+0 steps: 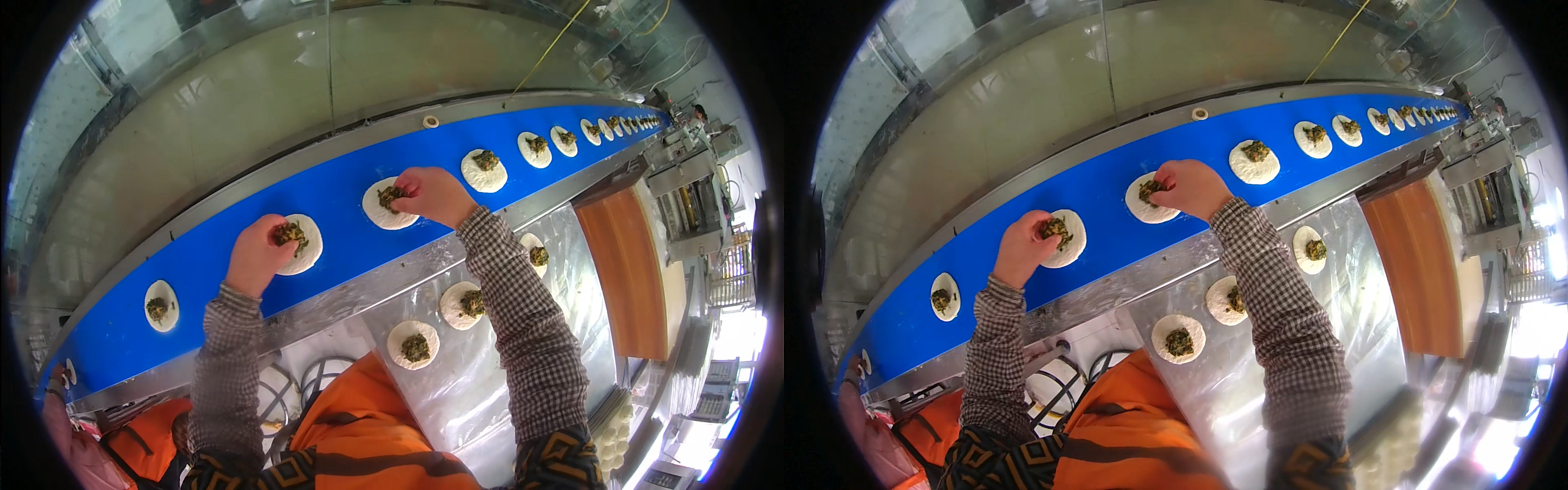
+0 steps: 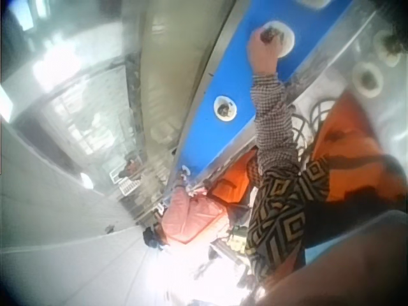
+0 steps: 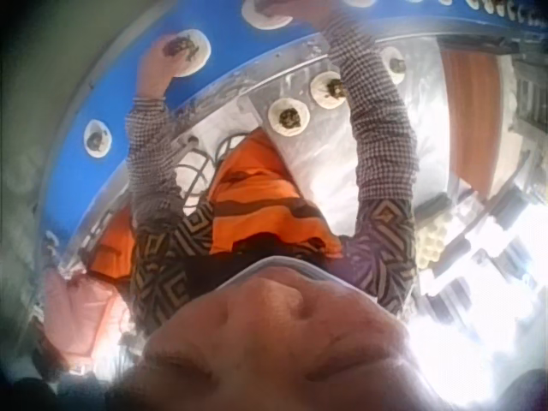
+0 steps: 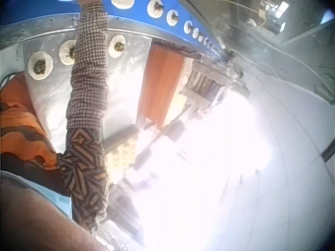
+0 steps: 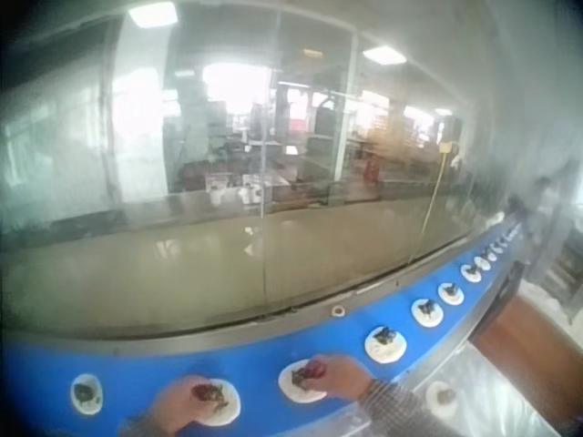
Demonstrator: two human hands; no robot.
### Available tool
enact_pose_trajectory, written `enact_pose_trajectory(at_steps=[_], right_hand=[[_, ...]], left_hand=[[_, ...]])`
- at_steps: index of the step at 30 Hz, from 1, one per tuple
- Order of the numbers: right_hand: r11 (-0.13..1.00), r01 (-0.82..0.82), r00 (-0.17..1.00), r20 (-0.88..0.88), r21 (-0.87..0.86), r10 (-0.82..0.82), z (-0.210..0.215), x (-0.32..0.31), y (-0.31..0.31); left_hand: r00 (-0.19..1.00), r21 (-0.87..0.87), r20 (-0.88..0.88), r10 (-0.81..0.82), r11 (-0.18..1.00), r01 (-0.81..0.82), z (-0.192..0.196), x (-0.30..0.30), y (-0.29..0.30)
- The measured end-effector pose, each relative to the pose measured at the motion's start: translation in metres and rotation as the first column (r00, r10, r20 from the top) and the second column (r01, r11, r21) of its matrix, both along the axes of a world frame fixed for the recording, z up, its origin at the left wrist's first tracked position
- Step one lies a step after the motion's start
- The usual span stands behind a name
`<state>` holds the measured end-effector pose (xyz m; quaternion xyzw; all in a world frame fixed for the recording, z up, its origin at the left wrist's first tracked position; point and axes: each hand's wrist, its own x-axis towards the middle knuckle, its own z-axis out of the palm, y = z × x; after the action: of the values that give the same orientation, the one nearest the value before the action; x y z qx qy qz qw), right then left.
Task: The person picks dough discs with filling from a conveyor belt, folds and pleats them into dumplings by hand, and places the finished dumplings onto a tray. The process is repeated continuously as new items arrive on the belt.
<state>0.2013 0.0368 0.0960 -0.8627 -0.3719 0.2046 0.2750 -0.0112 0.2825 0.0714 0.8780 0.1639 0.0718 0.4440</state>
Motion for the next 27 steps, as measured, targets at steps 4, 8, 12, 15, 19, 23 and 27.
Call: enact_pose_trajectory(at_steps=[4, 8, 12, 15, 19, 23, 27], right_hand=[[0.992, -0.022, 0.999, 0.026, -0.126, 0.026, -0.001, 0.008, 0.001], [0.995, -0.068, 0.978, 0.195, -0.066, 0.08, -0.008, 0.014, 0.016], [0.953, -0.176, 0.982, 0.025, -0.245, 0.187, -0.017, 0.013, 0.053], [0.977, -0.194, 0.961, 0.179, -0.092, 0.208, -0.037, -0.026, 0.077], [0.935, -0.042, 0.995, -0.065, 0.351, 0.069, -0.048, -0.079, 0.071], [0.72, 0.311, 0.886, -0.464, 0.621, 0.017, -0.019, -0.083, -0.006], [0.457, 0.629, 0.661, -0.742, 0.629, 0.112, 0.015, -0.045, -0.159]], left_hand=[[0.989, -0.234, -0.146, -0.011, 0.972, -0.023, 0.005, -0.005, 0.021], [0.984, 0.384, 0.058, -0.167, 0.914, 0.133, 0.0, -0.013, 0.046], [0.922, -0.508, -0.255, -0.291, 0.852, 0.128, 0.012, -0.013, 0.093], [0.839, 0.025, -0.449, -0.309, 0.934, 0.357, 0.015, -0.013, 0.118], [0.819, -0.351, -0.393, -0.419, 0.891, 0.287, 0.015, -0.032, 0.133], [0.845, -0.181, -0.524, -0.108, 0.983, 0.014, 0.031, -0.072, 0.139], [0.912, -0.52, -0.39, -0.124, 0.847, -0.107, 0.065, -0.067, 0.098]])
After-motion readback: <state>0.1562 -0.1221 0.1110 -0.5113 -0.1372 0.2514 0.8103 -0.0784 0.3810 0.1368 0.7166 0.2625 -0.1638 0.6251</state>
